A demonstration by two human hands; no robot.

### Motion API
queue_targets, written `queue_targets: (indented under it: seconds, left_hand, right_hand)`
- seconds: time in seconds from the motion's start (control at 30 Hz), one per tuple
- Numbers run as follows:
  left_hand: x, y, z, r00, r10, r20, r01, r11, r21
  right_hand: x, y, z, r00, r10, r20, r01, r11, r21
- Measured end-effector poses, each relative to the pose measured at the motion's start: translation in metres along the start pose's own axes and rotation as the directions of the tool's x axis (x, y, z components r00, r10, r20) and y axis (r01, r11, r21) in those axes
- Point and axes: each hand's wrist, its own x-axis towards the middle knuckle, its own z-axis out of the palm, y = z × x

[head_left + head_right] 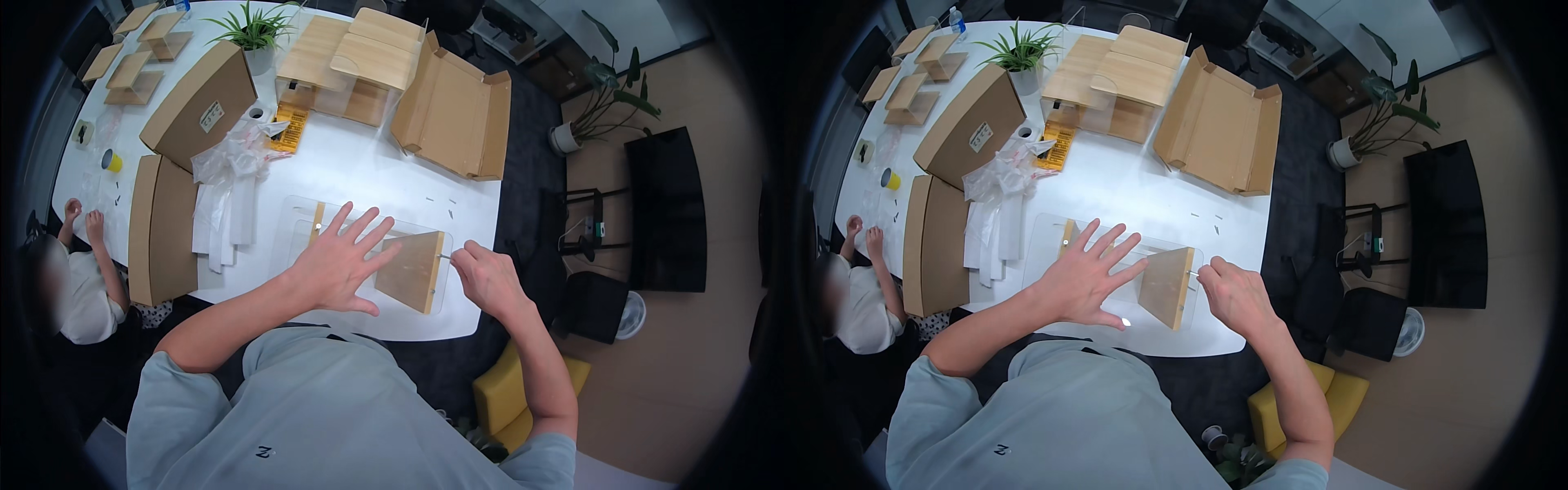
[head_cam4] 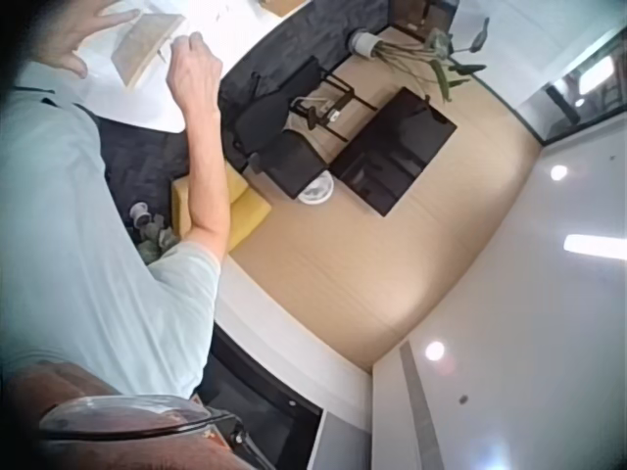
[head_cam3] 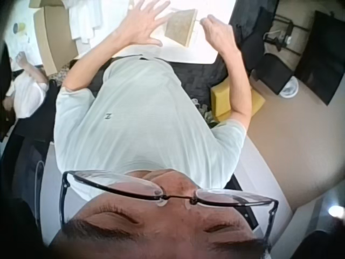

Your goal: The person assembles a small wooden shelving unit on a white table. They insert wooden dowels into pre-drilled holes and attach wooden panels to form the structure. The person uses a screwdriver to tighten screws and secure the pieces together.

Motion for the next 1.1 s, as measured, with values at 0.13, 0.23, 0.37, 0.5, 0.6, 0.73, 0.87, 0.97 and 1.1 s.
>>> queue_targets:
  seconds: [0.13, 0.23, 0.37, 0.5, 0.6, 0.73, 0.87, 0.97, 1.1]
  left_hand:
    - [-0.001, -0.002, 0.004, 0.999, 0.015, -0.029, -0.016, 1.0, -0.022]
    - [-0.002, -0.003, 0.003, 0.999, 0.019, -0.029, -0.02, 1.0, -0.018]
    - [-0.002, -0.002, 0.002, 1.0, 0.018, -0.021, -0.019, 1.0, -0.017]
    - [-0.005, -0.002, 0.005, 0.999, 0.017, -0.04, -0.018, 0.999, -0.035]
    - [-0.006, -0.001, 0.004, 0.999, 0.016, -0.043, -0.018, 0.999, -0.045]
    - [-0.006, -0.001, 0.003, 0.999, 0.015, -0.029, -0.016, 0.999, -0.039]
    - [-0.005, -0.002, 0.002, 1.0, 0.015, -0.006, -0.015, 0.999, -0.03]
    - [-0.004, -0.003, 0.002, 1.0, 0.017, 0.005, -0.017, 1.0, -0.02]
    - [-0.004, -0.004, 0.0, 1.0, 0.018, 0.022, -0.018, 1.0, -0.017]
  right_hand:
    - [0.006, 0.001, -0.008, 0.994, -0.072, 0.08, 0.079, 0.993, -0.09]
    - [0.015, 0.002, -0.013, 0.969, -0.138, 0.204, 0.176, 0.968, -0.178]
    - [0.025, 0.002, -0.02, 0.931, -0.152, 0.332, 0.238, 0.942, -0.235]
    - [0.027, 0.009, -0.017, 0.944, -0.108, 0.311, 0.149, 0.983, -0.109]
    - [0.026, 0.008, -0.017, 0.942, -0.074, 0.329, 0.109, 0.99, -0.089]
    - [0.026, 0.008, -0.018, 0.923, -0.191, 0.333, 0.27, 0.939, -0.212]
    - [0.031, 0.007, -0.022, 0.903, -0.298, 0.308, 0.386, 0.879, -0.28]
    - [0.033, 0.007, -0.022, 0.894, -0.302, 0.332, 0.399, 0.873, -0.281]
    - [0.033, 0.01, -0.02, 0.878, -0.316, 0.36, 0.419, 0.872, -0.255]
